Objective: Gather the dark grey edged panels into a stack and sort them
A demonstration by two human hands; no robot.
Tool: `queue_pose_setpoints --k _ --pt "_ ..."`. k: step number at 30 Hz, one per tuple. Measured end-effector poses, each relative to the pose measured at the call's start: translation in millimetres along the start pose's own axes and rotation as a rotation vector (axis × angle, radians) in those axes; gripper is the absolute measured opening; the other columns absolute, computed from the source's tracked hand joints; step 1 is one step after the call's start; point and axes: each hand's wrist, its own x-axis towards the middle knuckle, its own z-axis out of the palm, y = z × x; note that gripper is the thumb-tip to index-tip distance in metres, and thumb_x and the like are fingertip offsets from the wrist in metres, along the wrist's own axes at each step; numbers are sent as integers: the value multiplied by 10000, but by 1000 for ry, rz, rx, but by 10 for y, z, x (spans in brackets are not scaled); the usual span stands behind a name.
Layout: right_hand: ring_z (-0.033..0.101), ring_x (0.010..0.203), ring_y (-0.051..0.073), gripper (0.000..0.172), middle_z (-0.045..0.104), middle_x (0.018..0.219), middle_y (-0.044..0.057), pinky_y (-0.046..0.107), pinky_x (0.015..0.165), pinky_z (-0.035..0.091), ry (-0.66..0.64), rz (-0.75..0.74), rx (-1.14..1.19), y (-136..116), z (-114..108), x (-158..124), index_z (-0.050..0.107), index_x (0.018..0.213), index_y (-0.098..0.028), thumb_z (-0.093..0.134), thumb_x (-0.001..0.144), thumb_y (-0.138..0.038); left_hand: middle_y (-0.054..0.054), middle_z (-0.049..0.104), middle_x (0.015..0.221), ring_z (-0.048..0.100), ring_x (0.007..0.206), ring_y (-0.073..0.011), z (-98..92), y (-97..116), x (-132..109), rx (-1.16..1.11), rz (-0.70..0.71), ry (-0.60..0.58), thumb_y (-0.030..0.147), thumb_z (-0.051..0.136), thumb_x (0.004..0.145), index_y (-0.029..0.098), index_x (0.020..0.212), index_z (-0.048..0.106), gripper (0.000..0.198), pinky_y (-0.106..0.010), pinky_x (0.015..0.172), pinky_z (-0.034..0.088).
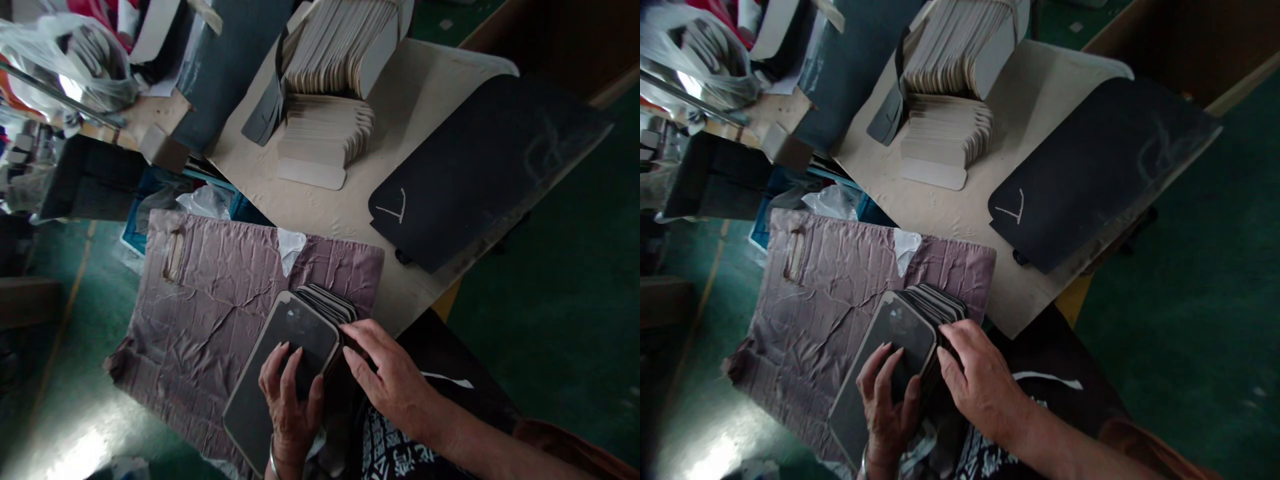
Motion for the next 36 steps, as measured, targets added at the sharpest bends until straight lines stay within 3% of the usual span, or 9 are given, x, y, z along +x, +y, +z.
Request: queue_pose_setpoints --k 4,12,19,26,32,36 --pt "508 1033 224 296 547 1096 131 397 905 477 -19 -78 -92 -58 -12 0 476 1198 -112 396 921 -182 -171 449 1205 415 1150 -283 -13 8 -7 21 -22 -27 276 531 838 120 1182 463 384 -444 930 373" --pt "565 877 238 286 600 984 129 386 766 547 38 -200 -232 -145 -3 33 529 1145 -80 400 905 -166 -170 446 1151 453 1063 -292 -12 12 33 52 -86 -44 537 612 741 126 1138 450 594 -469 855 428" --pt "588 804 229 296 626 917 127 350 676 554 121 -250 -323 -177 58 45 570 1093 -68 356 906 -152 -144 455 1102 453 1024 -271 11 70 73 99 -116 8 535 592 747 156 1081 453 523 -455 839 420" --pt "588 788 231 293 620 902 137 349 645 543 157 -235 -392 -130 83 37 564 1096 -61 366 893 -132 -133 468 1091 459 1019 -254 -101 137 199 66 -137 -84 503 526 807 137 1124 439 492 -413 849 405" --pt "580 788 232 303 612 898 132 346 658 546 111 -213 -418 -53 63 35 539 1138 -47 398 881 -125 -131 481 1078 454 1020 -237 -167 77 214 83 -71 -119 334 450 870 104 1176 435 384 -392 867 378" --pt "585 777 225 317 609 889 129 333 652 547 102 -190 -445 -12 63 44 526 1159 -48 367 906 -153 -109 490 1015 461 975 -228 -134 59 259 157 -42 -107 312 467 873 118 1116 492 312 -383 842 379"
